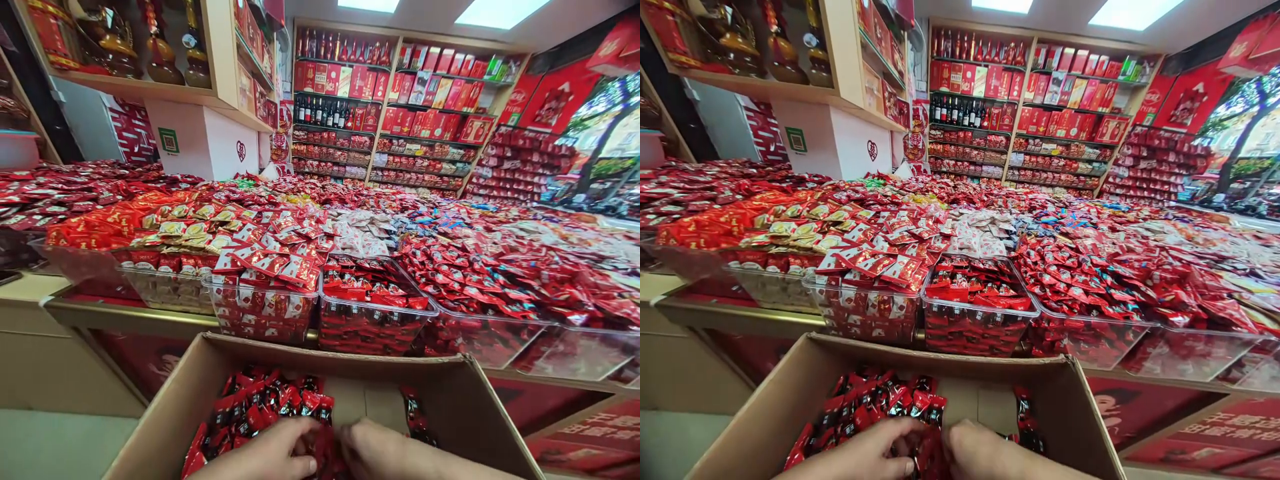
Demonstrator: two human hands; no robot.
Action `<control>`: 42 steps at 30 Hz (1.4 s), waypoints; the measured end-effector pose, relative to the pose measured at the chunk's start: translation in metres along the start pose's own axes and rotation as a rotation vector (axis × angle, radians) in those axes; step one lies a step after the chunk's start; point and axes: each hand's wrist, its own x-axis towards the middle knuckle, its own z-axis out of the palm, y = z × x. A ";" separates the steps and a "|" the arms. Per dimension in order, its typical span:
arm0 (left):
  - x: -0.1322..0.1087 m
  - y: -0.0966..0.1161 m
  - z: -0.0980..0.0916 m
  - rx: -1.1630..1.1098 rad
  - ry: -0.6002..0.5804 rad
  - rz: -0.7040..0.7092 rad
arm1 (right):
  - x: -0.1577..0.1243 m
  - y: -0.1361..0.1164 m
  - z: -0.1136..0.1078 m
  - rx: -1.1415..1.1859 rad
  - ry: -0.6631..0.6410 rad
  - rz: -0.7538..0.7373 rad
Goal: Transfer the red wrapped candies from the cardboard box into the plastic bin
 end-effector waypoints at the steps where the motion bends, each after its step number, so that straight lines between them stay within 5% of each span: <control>1: 0.000 0.006 -0.002 -0.088 0.014 0.010 | -0.001 -0.008 -0.010 0.074 0.035 -0.011; 7: -0.002 0.042 -0.008 -0.535 -0.002 0.126 | -0.010 -0.042 -0.044 0.701 0.133 -0.083; 16: -0.009 0.061 -0.011 -0.509 0.222 0.068 | -0.015 -0.047 -0.045 1.014 0.190 -0.052; 42: -0.020 0.053 -0.009 -0.511 0.103 0.199 | -0.017 -0.054 -0.036 0.940 0.170 -0.087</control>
